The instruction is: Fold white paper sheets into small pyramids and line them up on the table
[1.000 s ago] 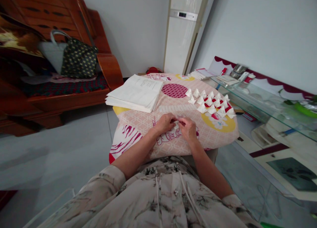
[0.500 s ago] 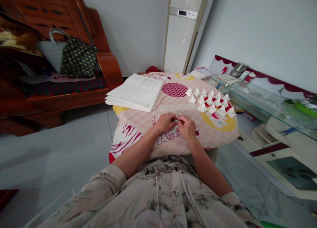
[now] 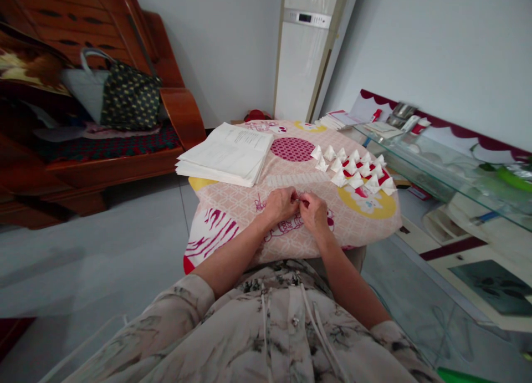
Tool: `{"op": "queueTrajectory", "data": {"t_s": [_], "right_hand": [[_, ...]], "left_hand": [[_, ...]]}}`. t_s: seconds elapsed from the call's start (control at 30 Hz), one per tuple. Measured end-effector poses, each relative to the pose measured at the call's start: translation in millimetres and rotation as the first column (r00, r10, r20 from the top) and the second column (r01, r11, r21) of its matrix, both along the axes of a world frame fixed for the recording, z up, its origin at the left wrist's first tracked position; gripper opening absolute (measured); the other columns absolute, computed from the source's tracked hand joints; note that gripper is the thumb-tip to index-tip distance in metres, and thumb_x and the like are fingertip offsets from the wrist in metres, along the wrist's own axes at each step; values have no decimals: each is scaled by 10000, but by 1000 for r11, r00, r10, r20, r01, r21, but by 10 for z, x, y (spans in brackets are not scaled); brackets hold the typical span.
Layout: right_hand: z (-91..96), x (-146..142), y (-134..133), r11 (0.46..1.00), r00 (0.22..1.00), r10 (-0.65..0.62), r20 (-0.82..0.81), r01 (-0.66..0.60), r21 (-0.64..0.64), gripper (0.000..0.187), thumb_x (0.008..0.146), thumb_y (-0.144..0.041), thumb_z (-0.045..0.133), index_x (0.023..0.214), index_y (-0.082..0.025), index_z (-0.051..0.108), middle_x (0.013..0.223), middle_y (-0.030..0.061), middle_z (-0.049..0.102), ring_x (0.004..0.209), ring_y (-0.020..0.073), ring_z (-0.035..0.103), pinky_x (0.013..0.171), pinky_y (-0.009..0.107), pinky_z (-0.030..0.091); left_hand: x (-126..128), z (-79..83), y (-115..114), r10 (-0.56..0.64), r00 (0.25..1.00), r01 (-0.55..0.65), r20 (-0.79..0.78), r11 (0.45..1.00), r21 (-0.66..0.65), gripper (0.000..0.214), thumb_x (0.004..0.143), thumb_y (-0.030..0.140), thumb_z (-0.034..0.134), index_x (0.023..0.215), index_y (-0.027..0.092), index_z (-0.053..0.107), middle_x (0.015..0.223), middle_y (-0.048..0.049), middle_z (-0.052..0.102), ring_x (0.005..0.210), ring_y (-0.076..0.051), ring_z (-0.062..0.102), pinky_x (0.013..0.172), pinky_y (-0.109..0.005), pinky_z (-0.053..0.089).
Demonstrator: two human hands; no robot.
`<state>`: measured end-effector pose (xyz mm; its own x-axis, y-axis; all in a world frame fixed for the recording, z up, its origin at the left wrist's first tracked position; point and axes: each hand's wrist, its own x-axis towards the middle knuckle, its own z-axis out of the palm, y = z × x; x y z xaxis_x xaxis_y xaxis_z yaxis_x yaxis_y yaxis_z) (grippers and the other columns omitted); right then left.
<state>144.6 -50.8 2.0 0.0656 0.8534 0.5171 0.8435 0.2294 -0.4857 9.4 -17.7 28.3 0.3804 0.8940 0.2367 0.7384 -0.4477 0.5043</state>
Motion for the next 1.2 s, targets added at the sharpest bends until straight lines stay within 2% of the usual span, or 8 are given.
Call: {"op": "queueTrajectory", "data": {"t_s": [0.23, 0.43, 0.9, 1.13, 1.2], "right_hand": [[27, -10, -1, 1000, 1000, 11, 7, -11, -23, 195, 795, -76, 513, 773, -177, 679, 799, 98, 714, 747, 216, 620, 729, 309, 444], [48, -15, -16, 1000, 1000, 20, -12, -20, -13, 178, 783, -80, 528, 732, -195, 655, 765, 71, 700, 728, 203, 608, 712, 298, 441], [41, -3, -46, 998, 994, -58, -93, 59, 15, 169, 758, -115, 530, 726, -200, 671, 722, 63, 698, 673, 206, 605, 686, 310, 472], [55, -20, -42, 999, 998, 53, -44, -53, 8, 154, 815, -160, 547, 788, -194, 694, 814, 92, 725, 773, 222, 636, 766, 329, 485], [57, -26, -38, 999, 999, 36, -30, -36, -4, 164, 818, -154, 538, 756, -191, 685, 792, 95, 715, 757, 223, 630, 753, 329, 480]], "left_hand": [[-27, 3, -1, -16, 1000, 16, -1, 1000, 15, 170, 822, 217, 589, 911, 162, 723, 891, -92, 754, 845, -226, 685, 760, -303, 478], [-54, -34, 32, -50, 998, 49, 25, 998, 32, 163, 801, 203, 587, 886, 165, 719, 853, -80, 747, 816, -215, 675, 747, -295, 468], [-99, -22, 56, -79, 993, 79, 87, 997, 7, 129, 758, 157, 598, 833, 152, 703, 754, -42, 711, 696, -162, 617, 693, -265, 453], [-103, -8, 48, -83, 993, 82, 83, 997, 13, 127, 779, 178, 597, 832, 151, 710, 780, -57, 724, 724, -177, 632, 699, -274, 454], [-101, -6, 47, -88, 993, 87, 78, 996, 16, 125, 778, 180, 596, 827, 155, 708, 781, -56, 725, 728, -178, 635, 698, -272, 454]]}}
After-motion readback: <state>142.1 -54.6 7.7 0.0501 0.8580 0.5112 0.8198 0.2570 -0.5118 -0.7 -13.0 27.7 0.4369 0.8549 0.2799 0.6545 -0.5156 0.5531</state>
